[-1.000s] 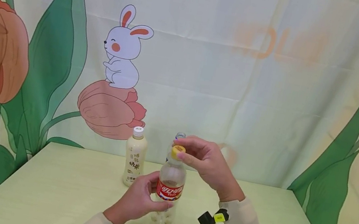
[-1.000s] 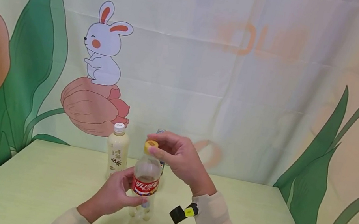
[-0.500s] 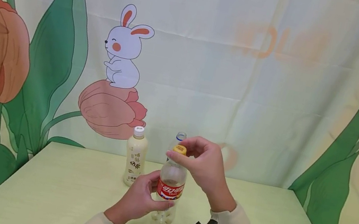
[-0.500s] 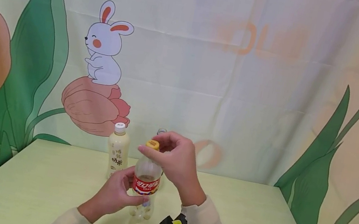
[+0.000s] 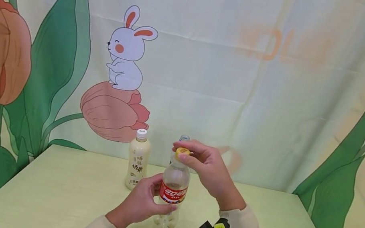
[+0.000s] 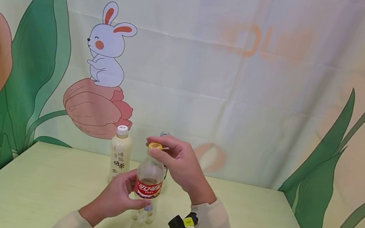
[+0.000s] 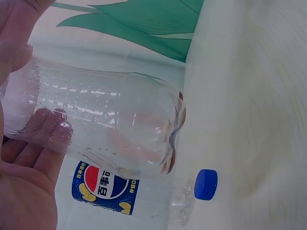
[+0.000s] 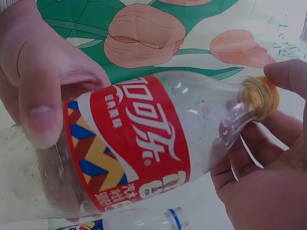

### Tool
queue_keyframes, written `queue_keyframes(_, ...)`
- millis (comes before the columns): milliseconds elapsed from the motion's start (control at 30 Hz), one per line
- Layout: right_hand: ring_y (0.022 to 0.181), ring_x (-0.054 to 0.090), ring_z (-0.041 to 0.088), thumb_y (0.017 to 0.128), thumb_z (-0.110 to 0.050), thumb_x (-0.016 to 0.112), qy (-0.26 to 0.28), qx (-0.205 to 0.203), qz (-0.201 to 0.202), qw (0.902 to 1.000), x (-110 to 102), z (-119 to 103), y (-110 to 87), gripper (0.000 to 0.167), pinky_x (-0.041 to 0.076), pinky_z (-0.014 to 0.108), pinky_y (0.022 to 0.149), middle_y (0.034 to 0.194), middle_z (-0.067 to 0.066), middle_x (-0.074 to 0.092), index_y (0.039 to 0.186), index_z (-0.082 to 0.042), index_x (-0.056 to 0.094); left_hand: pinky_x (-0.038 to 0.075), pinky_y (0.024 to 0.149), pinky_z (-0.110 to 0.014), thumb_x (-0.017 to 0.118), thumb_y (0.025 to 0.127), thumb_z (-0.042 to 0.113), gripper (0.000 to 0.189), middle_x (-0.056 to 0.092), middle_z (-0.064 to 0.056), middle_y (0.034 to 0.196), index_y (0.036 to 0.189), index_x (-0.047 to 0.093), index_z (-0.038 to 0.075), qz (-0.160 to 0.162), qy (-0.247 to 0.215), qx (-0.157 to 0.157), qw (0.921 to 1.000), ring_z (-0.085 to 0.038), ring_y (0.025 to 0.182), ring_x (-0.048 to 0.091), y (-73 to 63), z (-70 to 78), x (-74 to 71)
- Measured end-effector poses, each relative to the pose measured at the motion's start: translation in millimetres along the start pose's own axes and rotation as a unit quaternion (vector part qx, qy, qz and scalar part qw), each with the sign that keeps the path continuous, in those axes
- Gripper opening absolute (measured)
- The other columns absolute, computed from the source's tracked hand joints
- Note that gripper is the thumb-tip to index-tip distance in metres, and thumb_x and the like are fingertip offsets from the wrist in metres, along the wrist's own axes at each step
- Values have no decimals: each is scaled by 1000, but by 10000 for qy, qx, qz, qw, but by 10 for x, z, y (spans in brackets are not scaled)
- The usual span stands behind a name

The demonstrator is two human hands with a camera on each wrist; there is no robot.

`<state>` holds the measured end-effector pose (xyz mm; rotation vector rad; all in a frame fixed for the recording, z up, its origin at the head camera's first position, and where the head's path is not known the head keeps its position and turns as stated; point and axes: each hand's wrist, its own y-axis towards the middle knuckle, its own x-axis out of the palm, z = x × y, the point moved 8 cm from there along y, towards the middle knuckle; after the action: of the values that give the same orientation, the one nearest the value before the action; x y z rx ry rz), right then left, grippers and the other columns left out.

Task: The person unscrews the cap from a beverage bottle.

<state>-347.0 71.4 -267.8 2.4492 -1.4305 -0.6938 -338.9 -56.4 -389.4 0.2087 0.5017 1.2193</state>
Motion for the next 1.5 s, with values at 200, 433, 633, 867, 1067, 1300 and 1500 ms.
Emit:
queue_keyframes(200, 125, 64, 23, 101, -18, 62, 123, -4, -133, 9998, 22, 3, -4, 36, 53, 39, 104, 135, 10, 67, 137, -12, 64, 58, 94, -23, 88, 79, 14, 58, 74, -8, 119, 130, 62, 10, 1, -44, 22, 10000, -13, 104, 72, -2, 4, 4)
queue_keyframes(433, 93, 66, 22, 83, -19, 86, -161, 301, 1229, 9918, -127, -18, -33, 35, 57, 28, 84, 104, 4, 71, 112, -8, 69, 58, 94, -24, 88, 79, 14, 58, 74, -8, 119, 130, 62, 11, 22, -43, 68, 10000, -13, 104, 72, -1, 9, 6)
queue_keyframes(633, 79, 63, 21, 74, -22, 93, -406, 456, 1751, 9827, -139, -68, -88, 32, 52, 26, 68, 87, 3, 71, 92, -9, 71, 58, 95, -23, 88, 80, 15, 57, 74, -7, 119, 131, 62, 12, -3, 32, -6, 10000, -14, 105, 72, -2, -13, 17)
queue_keyframes(867, 79, 64, 20, 78, -21, 90, -384, 334, 1615, 9856, -122, -91, -86, 24, 50, 26, 68, 85, 0, 75, 95, -10, 77, 58, 95, -23, 88, 79, 16, 58, 74, -7, 120, 131, 62, 12, -11, 11, -105, 9999, -16, 105, 72, 2, -36, 11)
queue_keyframes(1067, 92, 67, 17, 90, -14, 79, -142, 15, 1102, 9938, -58, -101, -63, 23, 56, 28, 81, 98, -5, 75, 110, -5, 77, 58, 94, -23, 89, 78, 14, 58, 74, -8, 119, 130, 62, 11, 16, -4, -18, 10000, -14, 103, 72, 2, -9, 7)
queue_keyframes(1300, 123, 61, 20, 104, -18, 57, 62, -145, 213, 9996, 31, -51, -34, 30, 46, 44, 110, 130, 2, 67, 129, -8, 70, 59, 92, -24, 88, 78, 12, 57, 74, -9, 118, 129, 62, 10, 30, 4, 35, 10000, -13, 101, 72, -1, 8, 6)
queue_keyframes(1500, 126, 60, 24, 107, -17, 47, 172, -178, -21, 9997, 58, -25, -24, 36, 40, 49, 115, 135, 10, 64, 136, -8, 65, 58, 93, -23, 87, 79, 9, 57, 74, -9, 120, 130, 62, 10, 22, -13, -15, 10000, -14, 103, 72, 0, 1, 10)
